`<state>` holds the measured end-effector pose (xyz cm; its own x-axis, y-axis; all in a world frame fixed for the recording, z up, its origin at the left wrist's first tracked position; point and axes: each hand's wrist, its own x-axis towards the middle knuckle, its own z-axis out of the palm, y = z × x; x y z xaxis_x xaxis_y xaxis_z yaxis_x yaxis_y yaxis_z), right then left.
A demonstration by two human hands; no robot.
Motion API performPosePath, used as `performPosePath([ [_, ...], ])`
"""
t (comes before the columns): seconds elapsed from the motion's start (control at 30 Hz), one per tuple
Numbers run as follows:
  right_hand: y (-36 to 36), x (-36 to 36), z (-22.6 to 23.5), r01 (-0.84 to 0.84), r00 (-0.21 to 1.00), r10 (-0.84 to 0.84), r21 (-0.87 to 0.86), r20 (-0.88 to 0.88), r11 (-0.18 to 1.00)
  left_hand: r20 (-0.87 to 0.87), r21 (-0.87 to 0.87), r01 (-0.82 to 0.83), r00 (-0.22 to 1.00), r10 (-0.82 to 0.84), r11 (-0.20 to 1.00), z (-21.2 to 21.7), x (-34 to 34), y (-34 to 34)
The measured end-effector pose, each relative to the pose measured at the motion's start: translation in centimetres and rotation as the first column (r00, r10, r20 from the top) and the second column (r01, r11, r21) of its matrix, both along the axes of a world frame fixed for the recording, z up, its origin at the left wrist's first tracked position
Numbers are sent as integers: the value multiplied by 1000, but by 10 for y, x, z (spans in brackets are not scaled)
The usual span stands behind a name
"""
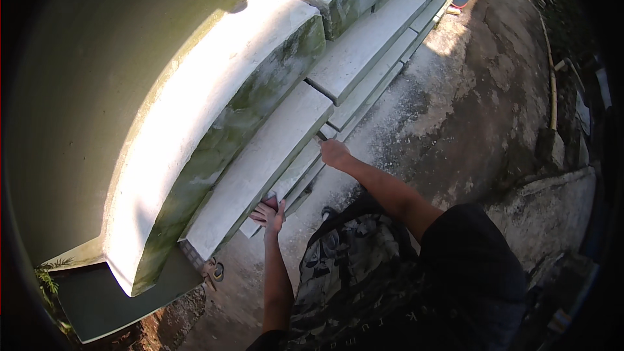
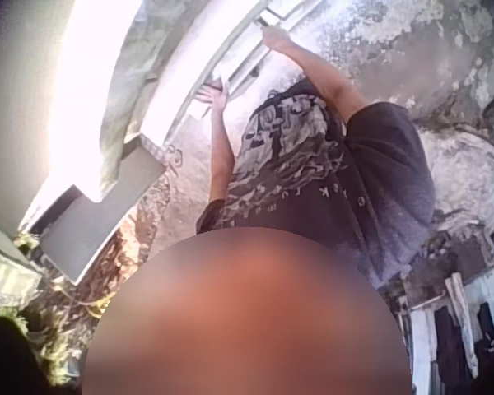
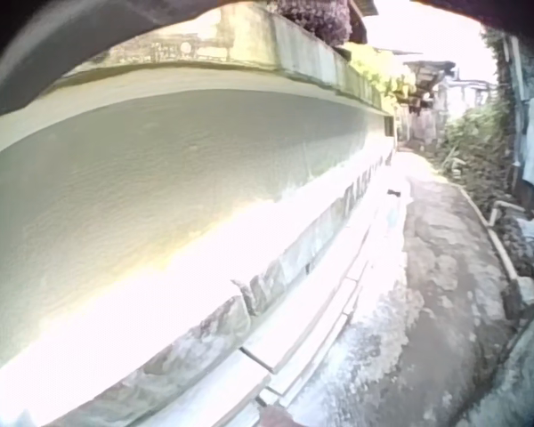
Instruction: The person is scraping and sanding concrete outdoor steps to prepare them for finishing.
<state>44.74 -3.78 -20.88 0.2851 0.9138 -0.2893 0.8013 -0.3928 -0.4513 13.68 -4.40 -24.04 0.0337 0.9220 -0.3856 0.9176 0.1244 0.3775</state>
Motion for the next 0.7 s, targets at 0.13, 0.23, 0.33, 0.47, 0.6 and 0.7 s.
performPosePath([
  [0.13,-6,5,7,-78,997,78,-5,9,997,30,3,13,999,-13,1000,-7,-8,5],
  [0.23,8,3,-3,-42,999,42,-3,-6,999,19,-9,13,1000,-12,1000,3,2,4],
  [0.33,6,-2,-3,-35,999,34,-36,-14,999,-16,-20,-5,1000,4,1000,7,2,2],
  [0.47,-5,17,-9,-137,990,138,-62,20,989,-50,-40,3,999,-5,999,8,3,4],
  [0.6,20,17,9,-42,999,42,-40,15,998,-35,80,44,999,-41,996,-5,-1,9],
  [0.7,10,12,13,-62,998,62,-12,3,998,-51,68,36,998,-33,997,-6,-5,6],
])
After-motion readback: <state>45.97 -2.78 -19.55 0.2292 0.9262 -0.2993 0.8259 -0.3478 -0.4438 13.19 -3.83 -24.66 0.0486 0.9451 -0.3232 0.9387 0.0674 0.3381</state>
